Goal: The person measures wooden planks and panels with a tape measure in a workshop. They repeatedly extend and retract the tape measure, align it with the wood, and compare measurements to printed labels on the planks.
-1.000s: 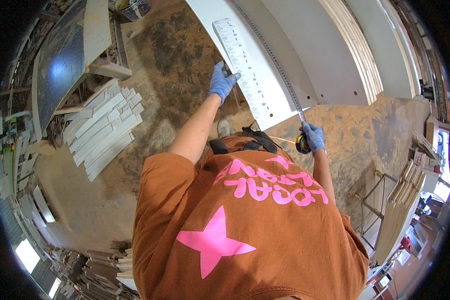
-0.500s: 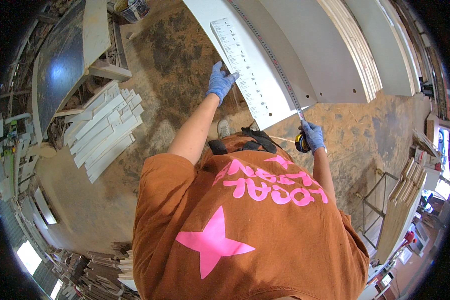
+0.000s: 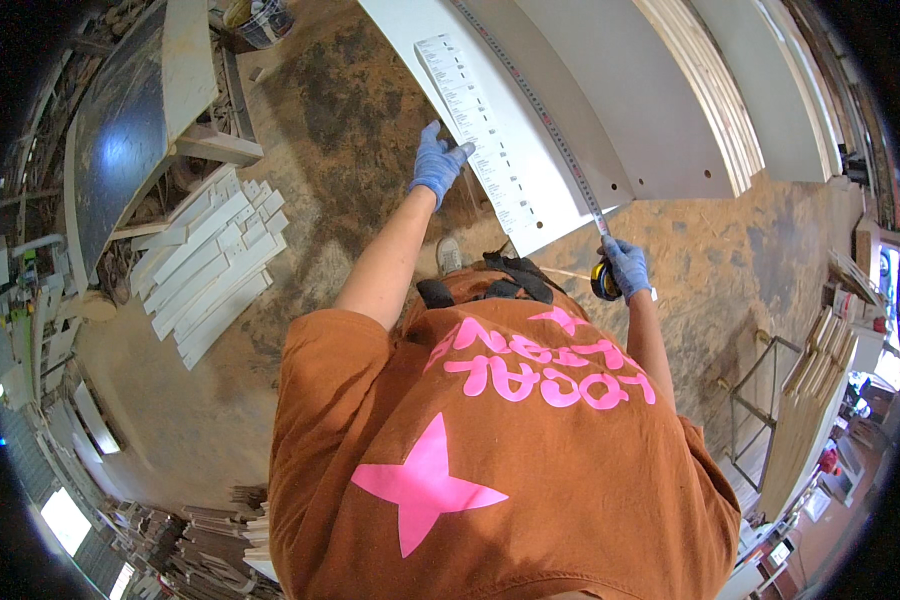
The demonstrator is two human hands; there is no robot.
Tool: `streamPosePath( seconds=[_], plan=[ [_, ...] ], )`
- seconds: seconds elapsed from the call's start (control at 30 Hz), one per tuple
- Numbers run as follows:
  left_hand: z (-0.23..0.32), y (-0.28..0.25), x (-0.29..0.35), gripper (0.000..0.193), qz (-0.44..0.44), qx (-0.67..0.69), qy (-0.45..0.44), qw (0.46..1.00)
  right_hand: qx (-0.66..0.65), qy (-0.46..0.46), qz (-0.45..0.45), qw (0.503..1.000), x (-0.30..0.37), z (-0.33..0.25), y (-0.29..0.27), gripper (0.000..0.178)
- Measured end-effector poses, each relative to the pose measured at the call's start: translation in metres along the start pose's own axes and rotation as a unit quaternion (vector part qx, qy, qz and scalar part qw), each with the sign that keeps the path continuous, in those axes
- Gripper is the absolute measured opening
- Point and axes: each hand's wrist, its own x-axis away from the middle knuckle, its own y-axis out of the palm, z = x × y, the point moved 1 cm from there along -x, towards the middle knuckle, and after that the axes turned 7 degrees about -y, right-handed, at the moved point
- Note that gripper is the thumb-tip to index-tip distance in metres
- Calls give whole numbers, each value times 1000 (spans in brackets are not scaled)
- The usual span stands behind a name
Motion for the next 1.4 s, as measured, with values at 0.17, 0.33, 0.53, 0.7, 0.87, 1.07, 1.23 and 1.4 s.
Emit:
streamPosePath(
  seconds=[0.17, 0.33, 0.53, 0.7, 0.87, 1.07, 1.23, 1.4],
  plan=[
    [7, 1, 4, 82, -8, -8, -22, 1000, 10, 7, -14, 1000, -3, 4, -1, 41],
    [-6, 0, -3, 84, -2, 19, 7, 1000, 13, 9, -7, 1000, 1, -1, -1, 43],
    [-6, -2, -7, 85, -3, -1, -25, 1000, 39, 20, -14, 999, 2, -9, -4, 43],
    [6, 2, 2, 84, 2, 7, -35, 999, 28, 18, -9, 999, 0, 0, -2, 43],
    [6, 1, 2, 84, 2, 8, -45, 999, 26, 19, -10, 999, 2, -5, -2, 42],
    [10, 1, 3, 84, -1, 5, -58, 998, 24, 11, -6, 1000, -1, 2, -1, 43],
    [8, 0, 3, 84, -1, 3, -49, 999, 25, 10, -6, 1000, -1, 0, -1, 42],
    [7, 0, 3, 84, -3, 3, -40, 999, 29, 9, -5, 1000, 0, 0, -2, 41]
  ],
)
